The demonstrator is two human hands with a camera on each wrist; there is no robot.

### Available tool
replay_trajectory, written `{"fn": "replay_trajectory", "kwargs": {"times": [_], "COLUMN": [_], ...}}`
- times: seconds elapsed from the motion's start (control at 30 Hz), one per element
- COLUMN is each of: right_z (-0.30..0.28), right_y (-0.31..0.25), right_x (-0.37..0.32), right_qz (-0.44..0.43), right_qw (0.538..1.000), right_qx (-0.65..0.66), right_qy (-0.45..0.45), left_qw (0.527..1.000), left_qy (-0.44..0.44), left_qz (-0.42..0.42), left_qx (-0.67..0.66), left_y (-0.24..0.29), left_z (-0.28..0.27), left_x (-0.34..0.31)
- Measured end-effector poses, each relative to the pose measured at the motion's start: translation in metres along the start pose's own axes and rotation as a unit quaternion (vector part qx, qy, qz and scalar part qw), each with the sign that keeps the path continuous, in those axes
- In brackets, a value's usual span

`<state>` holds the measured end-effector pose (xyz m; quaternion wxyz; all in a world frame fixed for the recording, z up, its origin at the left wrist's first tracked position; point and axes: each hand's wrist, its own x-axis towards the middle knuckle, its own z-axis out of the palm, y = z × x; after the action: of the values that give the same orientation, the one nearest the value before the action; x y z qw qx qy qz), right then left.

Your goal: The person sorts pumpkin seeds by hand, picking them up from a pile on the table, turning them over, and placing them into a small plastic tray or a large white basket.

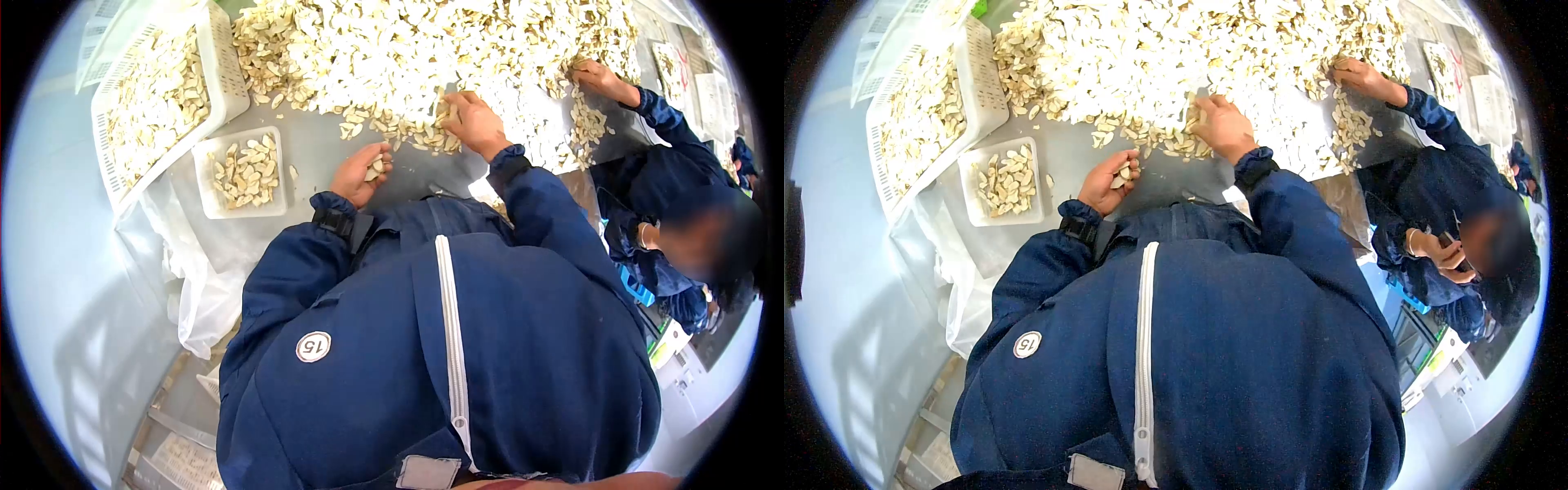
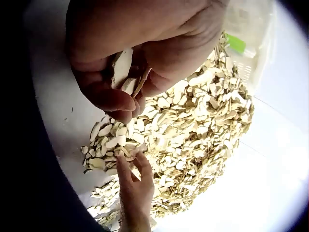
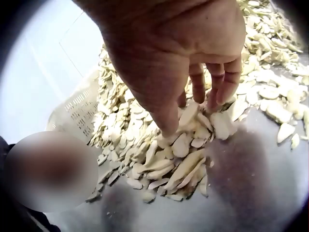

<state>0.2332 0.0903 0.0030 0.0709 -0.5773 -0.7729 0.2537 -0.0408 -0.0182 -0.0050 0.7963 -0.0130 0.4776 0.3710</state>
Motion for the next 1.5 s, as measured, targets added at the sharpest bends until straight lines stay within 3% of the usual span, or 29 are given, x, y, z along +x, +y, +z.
{"fn": "replay_trajectory", "kwargs": {"times": [0.07, 0.23, 0.33, 0.43, 0.53, 0.83, 0.9, 0.97, 1.03, 1.1, 1.2, 1.23, 1.33, 1.47, 1.5], "right_z": [0.008, 0.006, 0.002, 0.004, 0.019, -0.003, -0.002, -0.009, 0.001, 0.016, 0.026, 0.023, 0.005, 0.013, 0.020], "right_y": [0.000, 0.030, 0.036, 0.015, 0.001, 0.020, 0.010, -0.022, -0.031, -0.022, 0.010, 0.010, 0.009, -0.031, -0.037], "right_x": [0.004, -0.013, -0.021, -0.025, -0.028, -0.036, -0.036, -0.036, -0.032, -0.026, -0.023, -0.025, -0.025, -0.014, -0.009], "right_qz": [0.038, 0.064, 0.128, 0.095, -0.017, 0.156, 0.170, 0.160, 0.054, -0.071, -0.070, 0.010, 0.020, -0.082, -0.148], "right_qw": [0.998, 0.988, 0.974, 0.987, 0.999, 0.973, 0.928, 0.843, 0.945, 0.991, 0.997, 1.000, 1.000, 0.994, 0.989], "right_qx": [0.033, 0.141, 0.185, 0.127, 0.017, 0.168, 0.321, 0.483, 0.312, 0.109, 0.043, 0.012, -0.003, 0.058, 0.031], "right_qy": [-0.034, 0.023, 0.021, 0.015, 0.049, -0.002, -0.086, -0.173, -0.079, 0.020, -0.009, -0.001, 0.014, -0.046, 0.002], "left_qw": [1.000, 1.000, 1.000, 1.000, 0.999, 0.998, 0.998, 0.997, 0.996, 0.997, 0.993, 0.991, 0.989, 0.993, 0.993], "left_qy": [-0.003, -0.026, -0.023, -0.024, -0.031, -0.051, -0.062, -0.070, -0.073, -0.060, -0.106, -0.115, -0.122, -0.090, -0.090], "left_qz": [0.006, 0.004, 0.002, -0.011, -0.005, -0.008, -0.015, -0.025, -0.033, -0.038, -0.019, -0.024, -0.032, -0.019, -0.018], "left_qx": [0.004, -0.014, -0.005, 0.000, 0.013, 0.029, 0.022, 0.000, -0.026, -0.042, -0.044, -0.057, -0.082, -0.080, -0.079], "left_y": [0.004, -0.002, -0.004, -0.002, 0.000, -0.003, -0.003, 0.001, 0.006, 0.013, 0.000, -0.002, -0.005, -0.005, -0.003], "left_z": [0.008, 0.003, 0.005, 0.011, 0.017, 0.010, 0.011, 0.022, 0.034, 0.048, 0.016, 0.008, -0.003, -0.003, -0.001], "left_x": [-0.006, 0.000, 0.004, 0.006, 0.005, 0.010, 0.012, 0.008, 0.003, -0.008, 0.009, 0.011, 0.014, 0.010, 0.008]}}
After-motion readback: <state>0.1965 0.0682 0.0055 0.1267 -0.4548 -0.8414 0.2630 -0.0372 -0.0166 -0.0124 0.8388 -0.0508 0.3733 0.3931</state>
